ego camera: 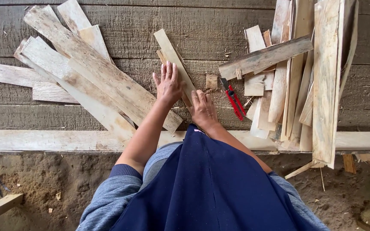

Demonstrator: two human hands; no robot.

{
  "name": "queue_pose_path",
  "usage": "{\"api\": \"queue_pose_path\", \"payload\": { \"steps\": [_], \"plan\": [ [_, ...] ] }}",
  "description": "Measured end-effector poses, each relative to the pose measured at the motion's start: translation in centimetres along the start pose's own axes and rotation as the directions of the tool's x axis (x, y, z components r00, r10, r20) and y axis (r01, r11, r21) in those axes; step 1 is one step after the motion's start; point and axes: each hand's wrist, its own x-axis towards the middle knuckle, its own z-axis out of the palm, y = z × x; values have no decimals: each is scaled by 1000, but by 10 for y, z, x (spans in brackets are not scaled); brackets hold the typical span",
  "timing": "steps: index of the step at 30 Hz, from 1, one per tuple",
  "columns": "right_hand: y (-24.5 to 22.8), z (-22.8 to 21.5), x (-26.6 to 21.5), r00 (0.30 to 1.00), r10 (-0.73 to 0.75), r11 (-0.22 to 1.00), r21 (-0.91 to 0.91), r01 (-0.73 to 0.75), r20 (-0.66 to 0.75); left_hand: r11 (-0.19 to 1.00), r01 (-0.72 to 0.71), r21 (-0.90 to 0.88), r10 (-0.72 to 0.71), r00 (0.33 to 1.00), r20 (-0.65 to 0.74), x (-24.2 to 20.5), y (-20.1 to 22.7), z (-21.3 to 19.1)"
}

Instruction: Cutting and trimming thin wooden strips using a utility knife on a wooden work surface.

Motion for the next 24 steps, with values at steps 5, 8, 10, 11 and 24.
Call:
{"api": "queue_pose_path", "payload": {
  "steps": [5, 8, 10, 11, 24],
  "plan": [
    [-3, -3, 1, 1000, 17, 1000, 22, -17, 0, 999, 21, 38, -22, 1000, 21, 2, 2, 2],
    [-3, -1, 0, 999, -1, 1000, 12, 2, -40, 999, 17, 51, -18, 1000, 16, 2, 2, 3],
    [-3, -2, 0, 998, -14, 1000, -1, 14, -62, 998, 14, 56, -14, 1000, 14, 2, 3, 3],
    [-4, -4, 0, 999, -5, 1000, 5, 5, -54, 998, 14, 56, -15, 1000, 22, 2, 3, 3],
    [17, -10, -27, 997, 74, 978, 193, -77, 20, 998, -24, 51, 21, 998, 60, 5, -2, -12]
  ]
}}
